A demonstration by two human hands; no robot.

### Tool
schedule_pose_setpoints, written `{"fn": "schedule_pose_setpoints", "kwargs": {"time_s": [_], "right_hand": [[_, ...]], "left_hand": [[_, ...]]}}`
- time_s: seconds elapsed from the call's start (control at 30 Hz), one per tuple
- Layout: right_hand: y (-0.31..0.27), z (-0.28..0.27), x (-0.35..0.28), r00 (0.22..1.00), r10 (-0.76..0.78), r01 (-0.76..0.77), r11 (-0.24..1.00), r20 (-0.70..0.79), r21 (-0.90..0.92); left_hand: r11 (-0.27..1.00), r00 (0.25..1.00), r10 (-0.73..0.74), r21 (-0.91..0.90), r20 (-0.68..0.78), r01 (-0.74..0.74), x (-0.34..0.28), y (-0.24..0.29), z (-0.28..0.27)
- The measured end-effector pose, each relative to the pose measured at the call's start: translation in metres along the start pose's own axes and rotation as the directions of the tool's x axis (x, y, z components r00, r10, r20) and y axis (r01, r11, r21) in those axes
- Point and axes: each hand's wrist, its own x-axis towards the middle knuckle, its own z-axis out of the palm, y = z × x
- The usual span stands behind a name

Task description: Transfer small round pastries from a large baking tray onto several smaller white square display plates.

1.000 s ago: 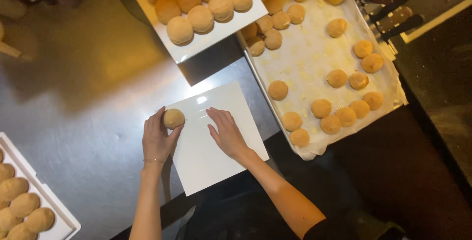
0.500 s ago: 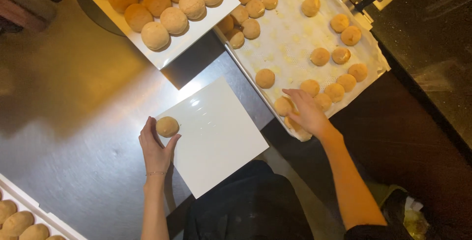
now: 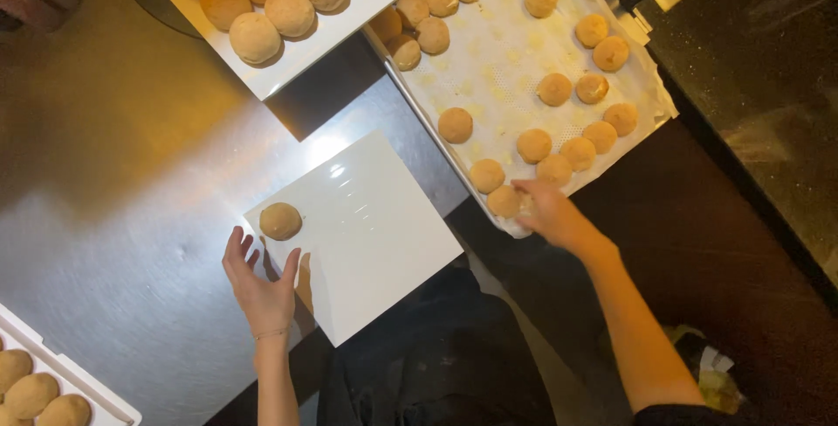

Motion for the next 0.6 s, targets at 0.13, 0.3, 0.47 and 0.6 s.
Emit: {"fn": "schedule_pose_setpoints", "kwargs": {"time_s": [0.13, 0.3, 0.47, 0.6], "right_hand": [[0.003, 0.012, -0.001, 0.994, -0.103, 0.106, 0.989, -0.028, 0.104], [0.043, 0.032, 0.018, 1.000, -0.016, 0.007, 0.956, 0.027, 0.292], [0.024, 0.035, 0.018, 0.988, -0.073, 0.102, 0.970, -0.136, 0.219], [0.003, 0.025, 0.013, 0.996, 0.064, -0.034, 0.926, -0.067, 0.375]], "left_hand": [[0.999, 0.989, -0.050, 0.014, -0.142, 0.053, -0.029, 0.017, 0.012], [0.996, 0.966, -0.059, 0.056, -0.250, 0.075, -0.053, 0.045, 0.032], [0.996, 0.930, -0.087, 0.003, -0.357, 0.095, -0.073, 0.074, 0.053], [0.993, 0.913, -0.111, -0.002, -0.392, 0.119, -0.086, 0.082, 0.067]]}}
